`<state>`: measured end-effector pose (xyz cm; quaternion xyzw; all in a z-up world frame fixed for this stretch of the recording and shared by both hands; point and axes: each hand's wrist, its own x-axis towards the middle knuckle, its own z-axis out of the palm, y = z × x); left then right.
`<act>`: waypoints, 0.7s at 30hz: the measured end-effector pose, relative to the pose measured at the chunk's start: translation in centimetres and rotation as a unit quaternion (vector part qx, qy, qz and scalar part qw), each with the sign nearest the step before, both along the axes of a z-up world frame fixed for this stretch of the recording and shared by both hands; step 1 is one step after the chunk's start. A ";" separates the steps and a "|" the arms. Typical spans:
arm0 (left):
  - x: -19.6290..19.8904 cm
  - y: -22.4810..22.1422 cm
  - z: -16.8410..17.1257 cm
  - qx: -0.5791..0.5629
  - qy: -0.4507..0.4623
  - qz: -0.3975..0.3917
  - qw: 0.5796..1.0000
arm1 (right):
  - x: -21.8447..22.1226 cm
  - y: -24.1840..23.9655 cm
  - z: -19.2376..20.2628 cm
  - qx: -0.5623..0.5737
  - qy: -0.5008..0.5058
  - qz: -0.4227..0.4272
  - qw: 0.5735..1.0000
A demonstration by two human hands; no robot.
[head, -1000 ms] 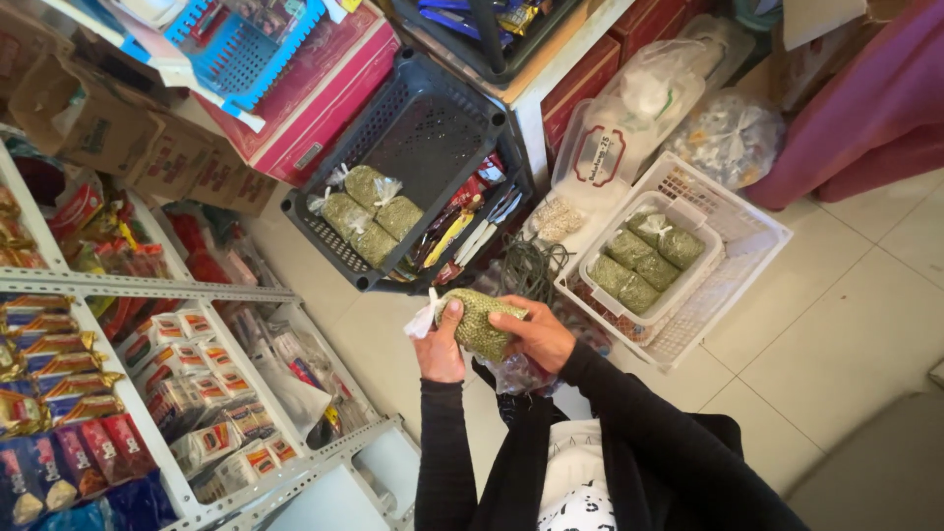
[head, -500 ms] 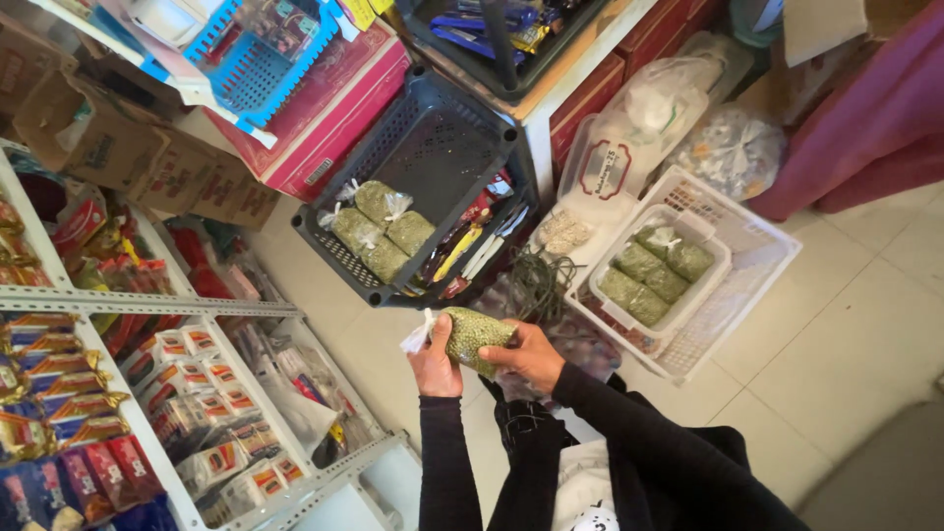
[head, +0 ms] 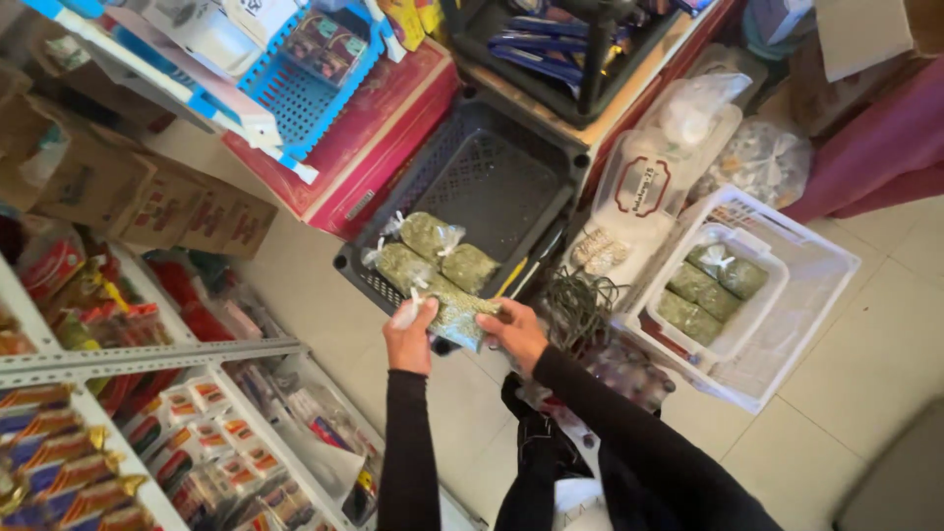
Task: The person picks up small, wrapped packages of green food items from a white basket and places them into a black plastic crate. They repeat this action several times, arranging the packages neatly inside the crate.
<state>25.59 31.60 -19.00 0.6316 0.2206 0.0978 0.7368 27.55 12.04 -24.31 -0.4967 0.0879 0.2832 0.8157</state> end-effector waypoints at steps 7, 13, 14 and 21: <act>8.4 10.5 -5.8 0.138 0.004 -0.018 0.990 | 6.3 9.3 -4.4 -0.075 -0.011 -0.038 0.996; 13.6 14.7 -6.2 0.466 0.061 -0.074 0.880 | 9.7 15.6 -8.5 -0.143 -0.006 -0.044 0.989; 14.1 15.1 -6.7 0.506 0.064 -0.091 0.855 | 10.0 16.3 -8.7 -0.157 0.015 -0.042 0.987; 16.0 15.3 -6.3 0.606 0.187 -0.176 0.753 | 10.5 18.6 -8.3 -0.263 0.024 -0.036 0.964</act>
